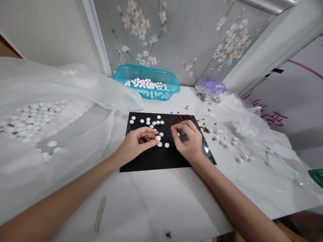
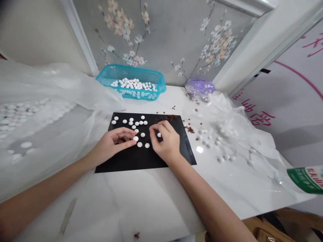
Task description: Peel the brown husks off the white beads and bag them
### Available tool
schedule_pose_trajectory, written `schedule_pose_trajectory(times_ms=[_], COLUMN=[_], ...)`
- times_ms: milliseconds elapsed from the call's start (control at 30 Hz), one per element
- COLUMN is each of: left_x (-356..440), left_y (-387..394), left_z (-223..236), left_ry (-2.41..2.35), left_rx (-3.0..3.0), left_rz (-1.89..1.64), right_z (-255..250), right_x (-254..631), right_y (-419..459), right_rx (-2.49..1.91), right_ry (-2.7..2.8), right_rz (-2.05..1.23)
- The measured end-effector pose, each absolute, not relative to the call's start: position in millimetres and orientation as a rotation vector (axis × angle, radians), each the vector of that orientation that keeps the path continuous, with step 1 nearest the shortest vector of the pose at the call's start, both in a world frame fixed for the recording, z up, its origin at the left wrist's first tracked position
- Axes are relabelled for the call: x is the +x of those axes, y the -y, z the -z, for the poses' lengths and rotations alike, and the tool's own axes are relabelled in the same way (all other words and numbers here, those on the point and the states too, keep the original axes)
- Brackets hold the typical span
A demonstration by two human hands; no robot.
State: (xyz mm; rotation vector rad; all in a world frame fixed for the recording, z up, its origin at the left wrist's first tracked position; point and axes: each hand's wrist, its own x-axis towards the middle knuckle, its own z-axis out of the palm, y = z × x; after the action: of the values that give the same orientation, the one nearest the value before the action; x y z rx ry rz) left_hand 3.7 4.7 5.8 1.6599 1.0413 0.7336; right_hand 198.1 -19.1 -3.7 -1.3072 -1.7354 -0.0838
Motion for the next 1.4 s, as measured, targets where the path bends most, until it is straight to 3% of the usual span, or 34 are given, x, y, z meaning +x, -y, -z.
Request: schedule_pose_trajectory(times_ms=[833, 1133, 1400], left_x=[2.2, 2.1, 2.2], left_y=[-7.4, -8.1, -8.3], left_z=[-4.6, -4.3, -5.7], left_ry=[-1.020, -1.018, -1.030], left_rx=[1.681, 1.677, 1.684], left_rz=[-0.684, -0.691, -0.700], right_z=[7.5, 3.6, 8.5], right_x=[178.0, 185.4, 184.8], right_y=[32.6, 33.1, 29.3], right_rx=[-1.104, -1.081, -1.046], right_ry=[1.891, 2.010, 2.015], right_rz=[0.165, -0.039, 0.183])
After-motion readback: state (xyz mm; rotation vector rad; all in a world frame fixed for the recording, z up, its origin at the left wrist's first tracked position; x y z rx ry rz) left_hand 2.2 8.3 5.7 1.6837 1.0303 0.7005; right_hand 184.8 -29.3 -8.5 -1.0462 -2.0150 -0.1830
